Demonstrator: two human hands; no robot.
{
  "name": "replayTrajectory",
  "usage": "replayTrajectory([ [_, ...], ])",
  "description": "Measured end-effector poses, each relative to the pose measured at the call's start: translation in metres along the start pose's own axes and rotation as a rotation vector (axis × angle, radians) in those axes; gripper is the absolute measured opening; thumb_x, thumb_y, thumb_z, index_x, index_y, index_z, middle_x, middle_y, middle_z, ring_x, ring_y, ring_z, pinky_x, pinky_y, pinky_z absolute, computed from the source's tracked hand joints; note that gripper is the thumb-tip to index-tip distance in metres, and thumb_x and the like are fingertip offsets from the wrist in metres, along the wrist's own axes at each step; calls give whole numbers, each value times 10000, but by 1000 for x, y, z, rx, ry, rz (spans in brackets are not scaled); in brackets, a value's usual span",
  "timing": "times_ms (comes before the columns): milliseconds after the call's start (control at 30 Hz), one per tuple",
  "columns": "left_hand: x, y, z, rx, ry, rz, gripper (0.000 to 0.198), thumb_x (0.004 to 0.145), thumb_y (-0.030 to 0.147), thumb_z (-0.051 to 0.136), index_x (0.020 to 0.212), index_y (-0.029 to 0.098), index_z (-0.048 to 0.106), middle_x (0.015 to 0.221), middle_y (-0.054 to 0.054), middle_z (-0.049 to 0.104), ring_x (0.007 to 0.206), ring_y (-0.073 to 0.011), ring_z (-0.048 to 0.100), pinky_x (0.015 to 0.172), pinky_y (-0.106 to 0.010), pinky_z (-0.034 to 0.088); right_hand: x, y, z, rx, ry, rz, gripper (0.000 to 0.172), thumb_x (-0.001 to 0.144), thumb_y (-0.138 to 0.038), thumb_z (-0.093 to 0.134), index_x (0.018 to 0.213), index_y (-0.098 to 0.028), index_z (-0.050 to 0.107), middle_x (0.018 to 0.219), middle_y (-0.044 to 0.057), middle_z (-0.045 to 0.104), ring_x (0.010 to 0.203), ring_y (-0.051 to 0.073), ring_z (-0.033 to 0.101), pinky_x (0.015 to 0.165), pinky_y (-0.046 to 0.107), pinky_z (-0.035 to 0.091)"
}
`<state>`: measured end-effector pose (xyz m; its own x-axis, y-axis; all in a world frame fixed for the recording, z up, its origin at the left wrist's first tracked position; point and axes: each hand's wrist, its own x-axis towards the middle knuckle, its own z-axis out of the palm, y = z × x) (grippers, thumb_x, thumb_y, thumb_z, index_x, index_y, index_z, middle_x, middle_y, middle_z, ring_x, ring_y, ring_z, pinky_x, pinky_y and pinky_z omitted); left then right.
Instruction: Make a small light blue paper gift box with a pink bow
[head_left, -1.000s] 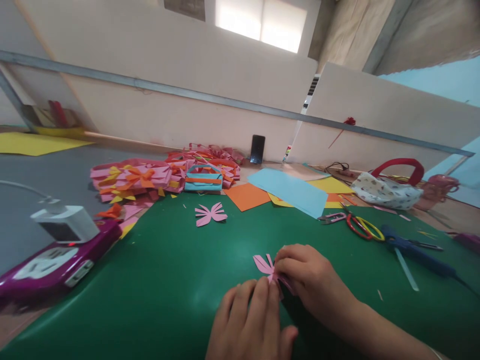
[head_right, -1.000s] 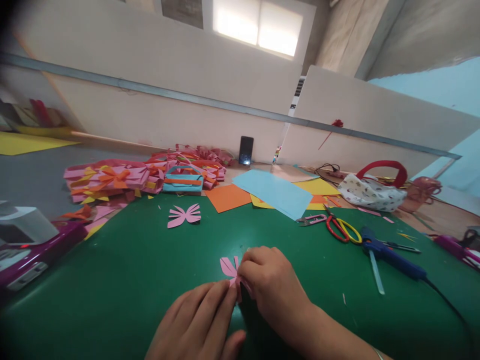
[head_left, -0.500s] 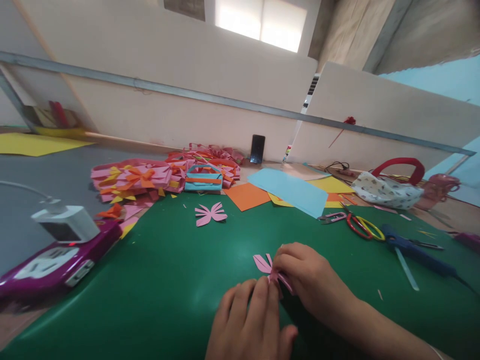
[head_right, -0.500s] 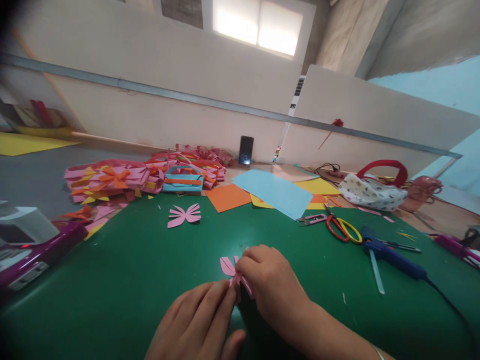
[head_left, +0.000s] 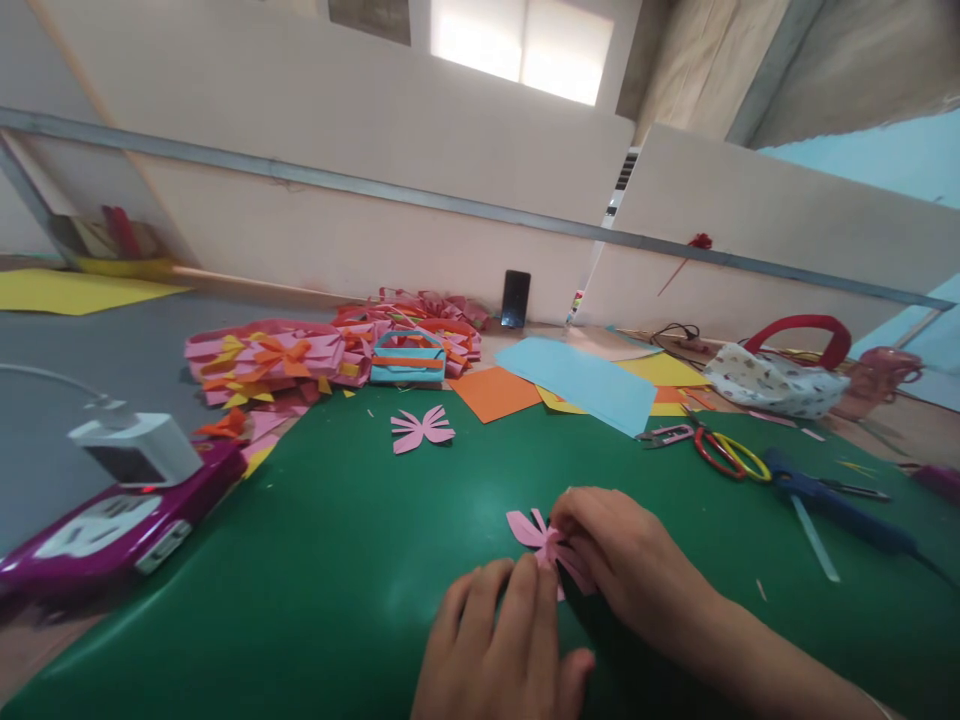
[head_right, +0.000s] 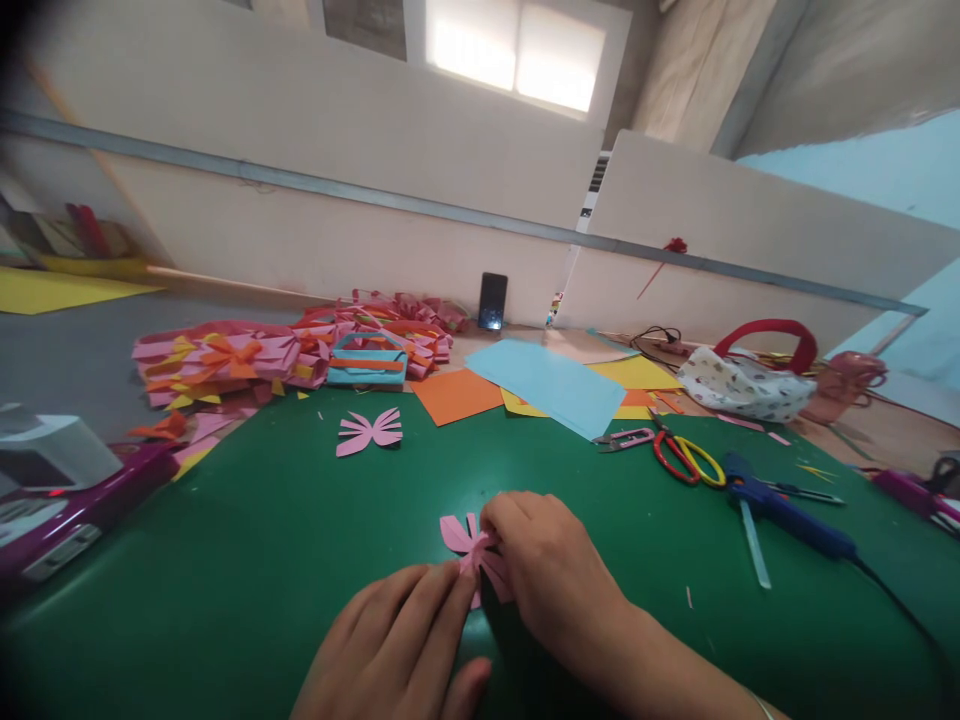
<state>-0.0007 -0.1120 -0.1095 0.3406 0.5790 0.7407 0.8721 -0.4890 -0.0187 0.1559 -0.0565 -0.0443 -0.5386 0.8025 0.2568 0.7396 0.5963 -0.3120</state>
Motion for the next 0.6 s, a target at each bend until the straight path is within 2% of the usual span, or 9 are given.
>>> replayTrajectory([
  [100, 0, 0, 0, 3, 2, 6, 365, 833, 386, 422, 1051, 163, 613, 1023, -39, 653, 897, -223, 556, 786, -367, 386, -2, 5, -4, 28, 66, 8, 176, 793, -76, 416, 880, -209, 492, 857, 16, 598, 761, 154, 543, 667, 284, 423],
  [233, 1, -1, -1, 10, -1, 16, 357, 816, 383, 460, 1067, 175, 605, 1039, -40, 654, 900, -223, 569, 784, -358, 398, -14, 17, -17, 5, 254, 38, 107, 784, -125, 493, 736, -211, 451, 929, 26, 598, 872, 161, 560, 750, 281, 438],
  [433, 1, -3, -5, -29, 64, 11, 297, 765, 352, 545, 989, 174, 624, 997, -40, 672, 906, -221, 587, 797, -351, 426, -52, 25, -25, -39, 214, 0, 134, 766, -159, 558, 658, -220, 508, 860, 2, 624, 805, 141, 595, 689, 223, 480],
  [533, 4, -6, -9, -57, 19, -3, 305, 733, 334, 578, 994, 179, 608, 996, -23, 672, 907, -207, 589, 790, -333, 450, -70, 24, -22, -93, 222, -59, 115, 765, -177, 569, 662, -218, 540, 888, 13, 635, 824, 144, 604, 709, 213, 492],
  [600, 6, -11, -10, -57, -34, -12, 339, 712, 331, 591, 1019, 188, 593, 983, -6, 673, 896, -200, 588, 751, -315, 471, -80, 27, -23, -144, 237, -49, 109, 768, -196, 575, 663, -219, 561, 902, 17, 643, 841, 148, 608, 718, 210, 497],
])
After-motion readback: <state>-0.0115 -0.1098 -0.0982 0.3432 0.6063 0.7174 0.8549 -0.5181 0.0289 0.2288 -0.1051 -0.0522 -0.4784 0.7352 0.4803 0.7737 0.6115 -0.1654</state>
